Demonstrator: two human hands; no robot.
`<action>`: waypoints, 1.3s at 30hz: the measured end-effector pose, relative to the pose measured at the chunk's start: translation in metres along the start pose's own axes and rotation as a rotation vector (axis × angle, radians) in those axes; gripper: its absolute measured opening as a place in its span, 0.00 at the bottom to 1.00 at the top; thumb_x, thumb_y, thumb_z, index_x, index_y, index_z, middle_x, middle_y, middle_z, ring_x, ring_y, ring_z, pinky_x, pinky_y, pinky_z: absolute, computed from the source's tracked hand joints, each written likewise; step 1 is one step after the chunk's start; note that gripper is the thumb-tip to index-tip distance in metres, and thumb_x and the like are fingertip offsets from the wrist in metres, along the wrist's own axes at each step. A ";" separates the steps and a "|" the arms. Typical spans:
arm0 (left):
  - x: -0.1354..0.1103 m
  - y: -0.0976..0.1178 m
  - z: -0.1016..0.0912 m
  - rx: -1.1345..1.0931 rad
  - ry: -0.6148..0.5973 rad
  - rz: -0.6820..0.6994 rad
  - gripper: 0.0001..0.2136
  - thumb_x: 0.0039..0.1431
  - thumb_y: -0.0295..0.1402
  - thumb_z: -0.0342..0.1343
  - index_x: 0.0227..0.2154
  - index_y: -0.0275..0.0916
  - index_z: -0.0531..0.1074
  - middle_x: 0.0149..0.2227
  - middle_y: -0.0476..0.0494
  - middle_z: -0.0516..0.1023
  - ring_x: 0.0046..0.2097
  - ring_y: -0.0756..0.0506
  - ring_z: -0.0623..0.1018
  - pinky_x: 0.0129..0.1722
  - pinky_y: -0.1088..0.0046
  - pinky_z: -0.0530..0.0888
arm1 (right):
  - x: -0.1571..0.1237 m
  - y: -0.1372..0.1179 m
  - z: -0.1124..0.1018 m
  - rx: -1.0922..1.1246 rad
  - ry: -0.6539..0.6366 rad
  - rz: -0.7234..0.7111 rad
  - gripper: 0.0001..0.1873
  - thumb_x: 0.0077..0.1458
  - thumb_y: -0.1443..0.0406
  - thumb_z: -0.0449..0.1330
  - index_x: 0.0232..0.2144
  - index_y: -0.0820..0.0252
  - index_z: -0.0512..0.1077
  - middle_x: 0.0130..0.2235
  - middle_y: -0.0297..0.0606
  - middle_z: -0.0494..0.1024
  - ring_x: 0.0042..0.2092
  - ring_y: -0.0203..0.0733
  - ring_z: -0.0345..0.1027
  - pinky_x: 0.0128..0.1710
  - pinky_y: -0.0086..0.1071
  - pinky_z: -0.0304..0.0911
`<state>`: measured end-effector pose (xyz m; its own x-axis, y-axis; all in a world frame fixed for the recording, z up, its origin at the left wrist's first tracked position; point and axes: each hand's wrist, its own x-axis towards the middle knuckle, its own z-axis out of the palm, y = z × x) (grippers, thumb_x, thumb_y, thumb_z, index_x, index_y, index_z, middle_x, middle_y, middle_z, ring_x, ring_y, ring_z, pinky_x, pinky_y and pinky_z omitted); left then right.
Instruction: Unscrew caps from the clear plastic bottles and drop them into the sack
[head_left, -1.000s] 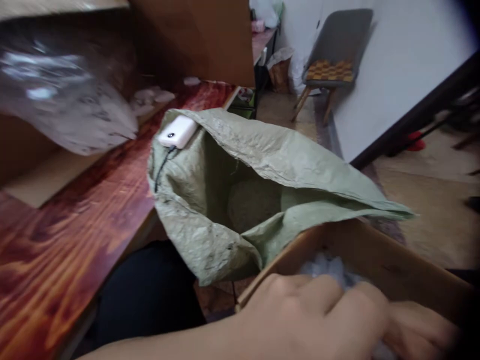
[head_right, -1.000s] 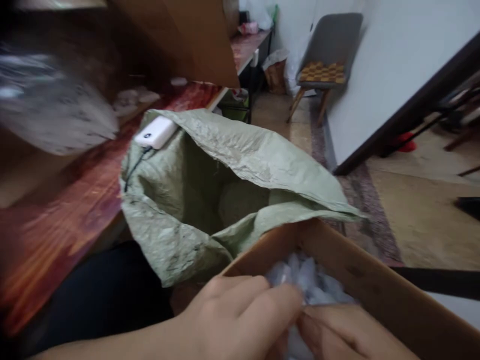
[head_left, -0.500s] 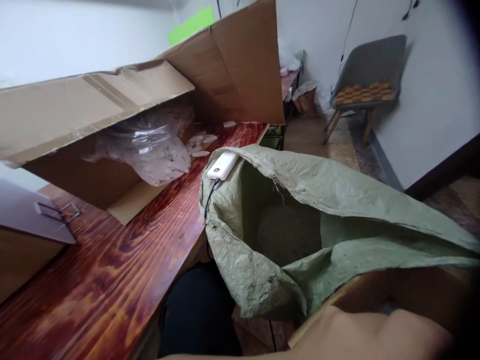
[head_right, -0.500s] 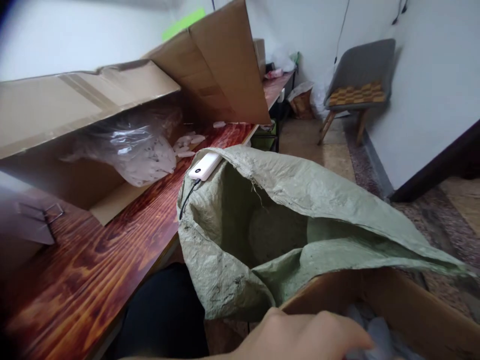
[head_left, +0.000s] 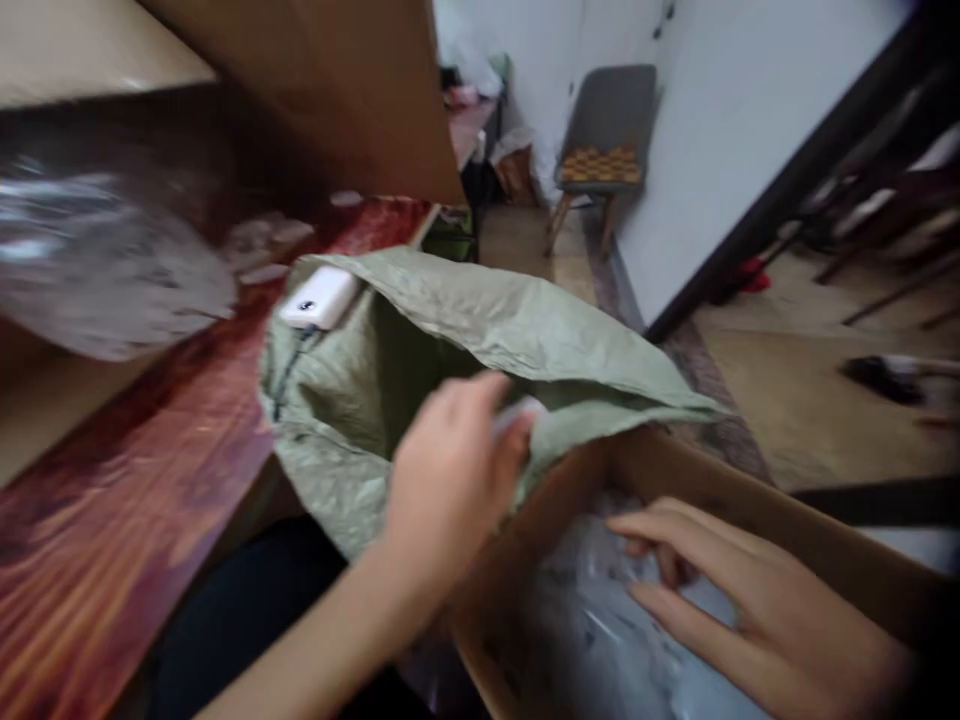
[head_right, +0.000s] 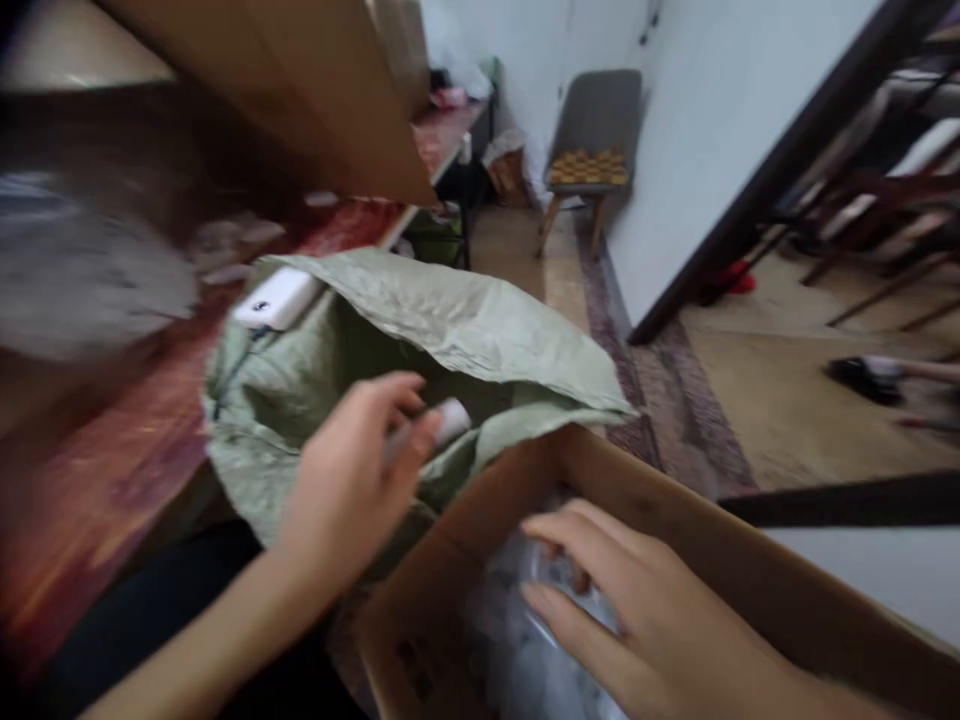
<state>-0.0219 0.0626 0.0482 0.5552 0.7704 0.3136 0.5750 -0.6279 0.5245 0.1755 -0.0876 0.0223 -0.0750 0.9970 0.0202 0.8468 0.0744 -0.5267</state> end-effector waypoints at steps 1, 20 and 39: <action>0.006 -0.005 0.001 0.097 0.123 0.041 0.17 0.66 0.38 0.47 0.51 0.30 0.65 0.48 0.31 0.71 0.51 0.37 0.71 0.52 0.55 0.70 | 0.001 -0.002 -0.003 -0.029 -0.079 0.020 0.14 0.64 0.61 0.52 0.48 0.58 0.69 0.40 0.39 0.74 0.38 0.40 0.71 0.39 0.34 0.69; -0.064 0.028 0.086 0.437 -1.155 0.430 0.10 0.55 0.16 0.55 0.37 0.28 0.77 0.38 0.32 0.80 0.40 0.40 0.81 0.35 0.66 0.79 | -0.004 0.015 0.040 -0.488 -0.811 -0.128 0.31 0.44 0.63 0.70 0.49 0.72 0.70 0.46 0.54 0.73 0.47 0.55 0.66 0.41 0.41 0.66; -0.060 0.031 0.083 0.097 -1.228 0.395 0.12 0.64 0.33 0.48 0.46 0.33 0.68 0.39 0.34 0.80 0.40 0.36 0.81 0.39 0.63 0.76 | 0.008 0.037 0.028 -0.273 -1.083 0.159 0.15 0.61 0.58 0.60 0.44 0.64 0.71 0.41 0.38 0.75 0.40 0.41 0.71 0.40 0.39 0.69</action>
<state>0.0123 -0.0120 -0.0203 0.8520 -0.0407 -0.5219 0.2591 -0.8335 0.4881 0.1913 -0.0772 -0.0213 -0.2608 0.4607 -0.8484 0.9643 0.0827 -0.2516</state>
